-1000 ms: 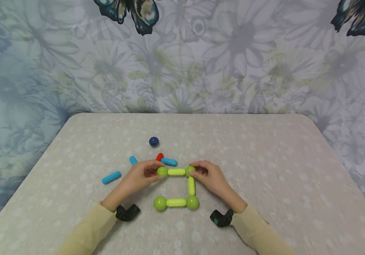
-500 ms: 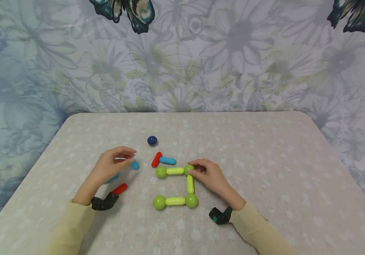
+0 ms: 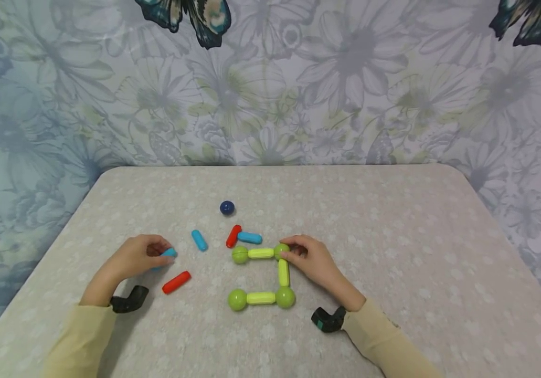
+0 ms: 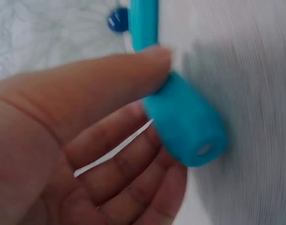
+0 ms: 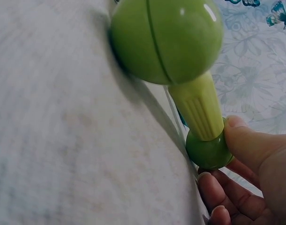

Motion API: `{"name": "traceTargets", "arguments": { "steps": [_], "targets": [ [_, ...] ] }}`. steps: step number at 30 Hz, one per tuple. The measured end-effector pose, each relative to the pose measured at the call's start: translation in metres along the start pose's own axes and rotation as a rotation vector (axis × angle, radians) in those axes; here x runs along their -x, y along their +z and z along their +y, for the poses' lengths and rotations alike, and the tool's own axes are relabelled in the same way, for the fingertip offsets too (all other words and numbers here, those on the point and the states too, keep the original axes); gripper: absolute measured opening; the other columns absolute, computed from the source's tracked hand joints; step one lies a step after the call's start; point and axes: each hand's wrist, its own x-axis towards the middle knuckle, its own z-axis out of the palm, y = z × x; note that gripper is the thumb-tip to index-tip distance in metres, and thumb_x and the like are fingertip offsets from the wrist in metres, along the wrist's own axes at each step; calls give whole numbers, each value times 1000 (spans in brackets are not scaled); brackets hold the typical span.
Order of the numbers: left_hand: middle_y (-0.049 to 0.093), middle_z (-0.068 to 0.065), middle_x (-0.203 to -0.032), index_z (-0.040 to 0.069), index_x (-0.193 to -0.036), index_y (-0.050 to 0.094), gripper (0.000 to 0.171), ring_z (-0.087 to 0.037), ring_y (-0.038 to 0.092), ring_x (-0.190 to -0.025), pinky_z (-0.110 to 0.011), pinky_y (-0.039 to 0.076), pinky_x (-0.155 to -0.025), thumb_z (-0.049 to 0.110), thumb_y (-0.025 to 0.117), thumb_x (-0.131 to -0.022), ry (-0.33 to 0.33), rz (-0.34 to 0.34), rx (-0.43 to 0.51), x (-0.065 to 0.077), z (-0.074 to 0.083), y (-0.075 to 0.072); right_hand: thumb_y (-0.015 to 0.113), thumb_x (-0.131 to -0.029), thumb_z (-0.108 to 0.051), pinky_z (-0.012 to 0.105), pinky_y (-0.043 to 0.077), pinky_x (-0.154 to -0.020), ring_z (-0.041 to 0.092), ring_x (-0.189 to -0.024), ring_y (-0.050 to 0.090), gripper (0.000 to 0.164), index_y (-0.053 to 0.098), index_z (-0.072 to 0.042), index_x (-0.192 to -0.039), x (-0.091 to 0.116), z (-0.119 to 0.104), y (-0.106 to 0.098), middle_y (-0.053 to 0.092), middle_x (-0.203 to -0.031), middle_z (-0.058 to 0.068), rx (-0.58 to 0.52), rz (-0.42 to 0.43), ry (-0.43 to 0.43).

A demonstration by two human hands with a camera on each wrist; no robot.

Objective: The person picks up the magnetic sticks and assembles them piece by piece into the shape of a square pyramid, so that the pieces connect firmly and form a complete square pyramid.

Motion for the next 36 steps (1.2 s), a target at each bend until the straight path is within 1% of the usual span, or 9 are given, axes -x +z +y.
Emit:
{"name": "traceTargets", "arguments": {
  "steps": [2, 5, 7, 9, 13, 17, 22, 29, 36],
  "targets": [
    [62, -4, -90, 0, -102, 65, 26, -21, 58, -82, -34, 49, -69, 18, 72, -85, -4, 12, 122, 0, 8, 5, 70, -85, -15, 27, 46, -60, 13, -71, 53, 26, 68, -8, -111, 0, 0, 0, 61, -87, -4, -1, -1, -6],
    [63, -7, -95, -4, -111, 62, 35, -22, 60, -86, -32, 50, -73, 20, 69, -87, 5, -30, 384, 0, 24, 22, 71, -85, -14, 27, 46, -60, 13, -70, 53, 26, 68, -7, -110, -1, 0, 0, 61, -87, -4, -5, 7, -18],
    [63, -8, -97, -5, -114, 60, 39, -21, 60, -88, -31, 50, -76, 22, 68, -88, -25, -70, 558, 1, 38, 37, 71, -85, -14, 27, 46, -61, 13, -71, 53, 27, 68, -7, -110, -3, 0, 0, 61, -88, -4, -4, 8, -23],
    [63, -9, -98, -7, -116, 59, 39, -19, 60, -89, -30, 49, -78, 20, 68, -88, -54, -79, 685, 1, 49, 52, 71, -85, -14, 27, 46, -62, 13, -72, 53, 27, 68, -7, -111, -4, 0, 0, 61, -89, -4, -3, 6, -23],
    [64, -9, -98, -5, -115, 60, 36, -18, 60, -90, -30, 49, -80, 16, 69, -87, -135, 16, 863, 4, 66, 78, 70, -85, -14, 27, 46, -62, 13, -72, 53, 27, 68, -8, -111, -5, -1, 0, 62, -89, -4, -2, -3, -20],
    [67, -9, -95, -5, -110, 64, 33, -17, 62, -88, -29, 51, -78, 15, 72, -84, -195, 83, 911, 5, 72, 93, 71, -85, -14, 27, 46, -61, 13, -72, 53, 26, 68, -7, -110, -5, 0, 1, 62, -89, -3, -3, 3, -27],
    [68, -10, -91, -6, -109, 65, 36, -17, 64, -83, -29, 53, -75, 17, 74, -83, -249, 44, 873, 7, 74, 102, 71, -85, -15, 27, 47, -62, 12, -72, 54, 27, 68, -7, -111, -4, 1, 2, 62, -90, -3, -2, -2, -25],
    [68, -11, -90, -8, -108, 64, 39, -17, 65, -80, -31, 54, -73, 18, 76, -81, -283, 38, 834, 5, 80, 106, 70, -86, -16, 27, 46, -61, 13, -73, 53, 28, 67, -8, -112, -1, 0, 0, 63, -94, -2, -2, -1, -4],
    [69, -10, -89, -5, -111, 62, 43, -16, 66, -79, -30, 54, -72, 23, 76, -81, -287, 11, 790, 1, 78, 108, 70, -86, -17, 28, 46, -62, 13, -74, 54, 29, 67, -7, -113, 1, -2, 0, 62, -94, -2, 5, -1, 4]
  ]
}}
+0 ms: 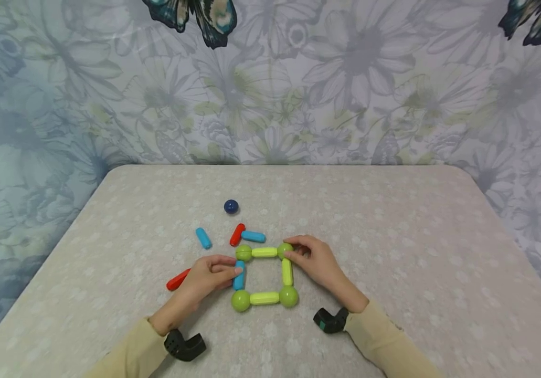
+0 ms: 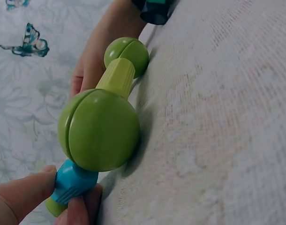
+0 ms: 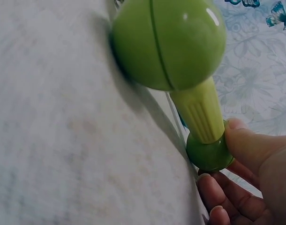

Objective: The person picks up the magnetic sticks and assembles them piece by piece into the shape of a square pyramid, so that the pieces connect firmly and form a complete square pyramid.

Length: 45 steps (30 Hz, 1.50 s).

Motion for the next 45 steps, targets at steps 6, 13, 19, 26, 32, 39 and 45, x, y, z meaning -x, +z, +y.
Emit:
{"name": "traceTargets", "arguments": {
  "steps": [6, 13, 19, 26, 32, 39, 45],
  "targets": [
    [69, -9, -84, -5, -104, 65, 40, -15, 65, -75, -29, 54, -71, 25, 76, -80, -2, 12, -34, 1, -1, 0, 70, -86, -17, 27, 47, -60, 13, -71, 54, 29, 67, -7, -113, 3, 0, 2, 61, -89, -3, -21, -6, 15],
    [68, -8, -80, -3, -99, 65, 34, -14, 64, -73, -28, 54, -69, 23, 76, -81, 22, 6, -30, 1, -3, 2, 71, -84, -15, 25, 46, -59, 12, -69, 52, 28, 68, -7, -111, 8, -2, 3, 61, -86, -4, -9, 24, 30],
    [68, -7, -79, -2, -98, 63, 32, -16, 63, -73, -27, 53, -67, 22, 75, -81, 54, -5, -59, 0, -2, 2, 72, -84, -15, 24, 44, -57, 11, -67, 51, 26, 69, -5, -107, 9, -5, 3, 61, -83, -4, 11, 41, -5],
    [68, -5, -78, 0, -95, 66, 27, -15, 64, -72, -27, 53, -66, 22, 74, -83, 102, -2, -149, -3, 0, 1, 72, -83, -14, 25, 45, -58, 11, -67, 52, 27, 69, -5, -108, 8, -4, 3, 61, -84, -3, 14, 39, 1],
    [68, 0, -82, 5, -93, 69, 13, -13, 65, -75, -27, 53, -64, 15, 71, -85, 372, 54, -399, 2, 3, -19, 72, -84, -14, 26, 47, -59, 12, -69, 54, 28, 68, -5, -110, 8, -2, 1, 63, -87, -2, -11, 37, 32],
    [63, -7, -100, 4, -106, 67, 36, -24, 59, -88, -39, 51, -72, 14, 80, -75, 550, 165, -856, 15, 7, -72, 71, -85, -15, 26, 48, -61, 13, -71, 55, 28, 68, -6, -112, 7, -1, -1, 63, -90, -1, -23, 21, 46],
    [57, 0, -91, 8, -101, 66, 34, -18, 53, -83, -37, 47, -72, 22, 82, -74, 453, 37, -837, 18, -3, -102, 70, -85, -17, 26, 47, -60, 13, -71, 54, 29, 67, -6, -112, 6, -1, -1, 63, -92, -1, -25, 15, 47]
  ]
}}
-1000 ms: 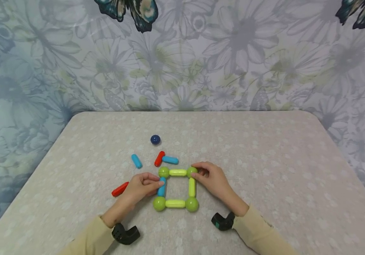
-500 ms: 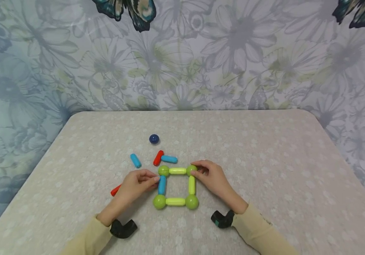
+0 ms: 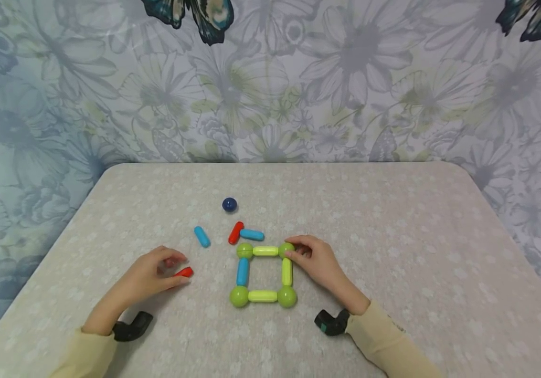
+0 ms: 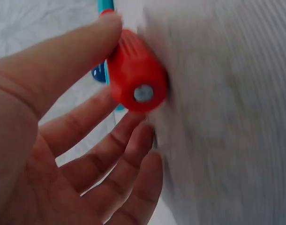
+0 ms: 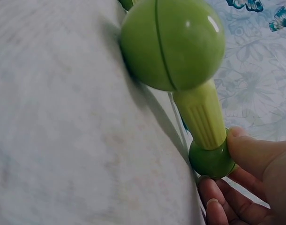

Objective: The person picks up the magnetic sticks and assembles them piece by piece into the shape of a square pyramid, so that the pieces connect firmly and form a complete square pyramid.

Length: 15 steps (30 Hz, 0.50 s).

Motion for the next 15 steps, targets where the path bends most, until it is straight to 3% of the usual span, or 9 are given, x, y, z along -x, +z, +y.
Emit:
{"name": "traceTargets", "arguments": {
  "steps": [8, 15],
  "targets": [
    [58, 6, -79, 10, -89, 67, 20, -12, 50, -68, -28, 44, -60, 15, 80, -75, -12, -17, 73, 1, -12, -1, 70, -86, -16, 26, 47, -59, 13, -70, 54, 28, 68, -7, -112, 0, 0, 0, 62, -90, -2, 6, 2, -5],
    [62, 3, -82, 8, -92, 68, 19, -14, 55, -72, -31, 48, -64, 15, 78, -77, -75, 33, 117, -3, -10, 4, 70, -85, -16, 26, 47, -59, 13, -70, 54, 28, 68, -7, -112, 0, 0, 0, 62, -90, -1, 1, 3, -2]
  ]
}}
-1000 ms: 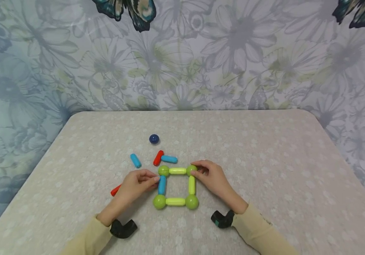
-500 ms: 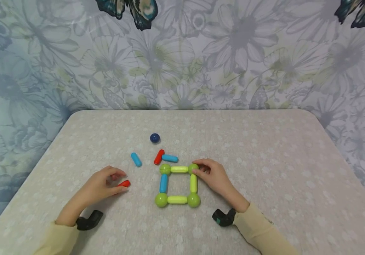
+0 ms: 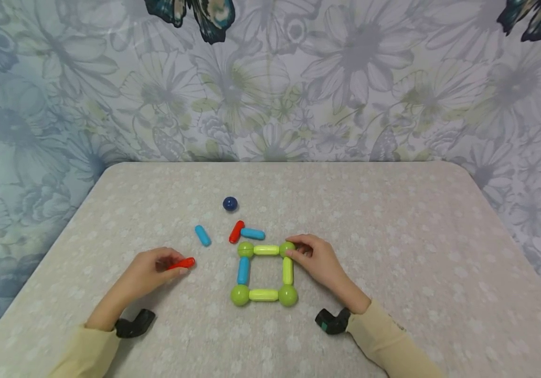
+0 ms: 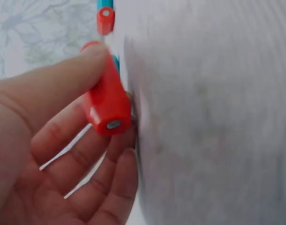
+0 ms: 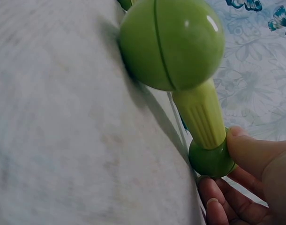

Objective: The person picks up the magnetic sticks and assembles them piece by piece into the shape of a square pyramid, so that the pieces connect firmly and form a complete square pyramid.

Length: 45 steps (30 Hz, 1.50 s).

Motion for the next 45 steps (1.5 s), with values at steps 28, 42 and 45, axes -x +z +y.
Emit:
{"name": "traceTargets", "arguments": {
  "steps": [28, 42, 45],
  "targets": [
    [64, -18, -104, -8, -114, 60, 32, -24, 62, -93, -31, 52, -77, 0, 68, -84, 227, -356, 814, -3, 59, 63, 70, -86, -15, 26, 47, -60, 13, -71, 55, 28, 67, -5, -112, 0, 1, 0, 63, -92, 1, -4, 6, -11],
    [64, -16, -109, -6, -115, 61, 29, -26, 61, -96, -35, 51, -82, 0, 65, -87, 285, -350, 778, -8, 55, 61, 69, -86, -17, 26, 47, -61, 13, -71, 55, 28, 67, -5, -112, 0, 0, 0, 62, -88, -1, 9, -5, -12],
    [60, -18, -116, -6, -118, 59, 29, -30, 56, -108, -35, 47, -89, 0, 61, -90, 262, -269, 756, -19, 53, 56, 69, -87, -17, 27, 48, -62, 13, -72, 55, 29, 67, -6, -113, 0, 0, -1, 62, -89, 0, 14, -21, -3]
  ]
}}
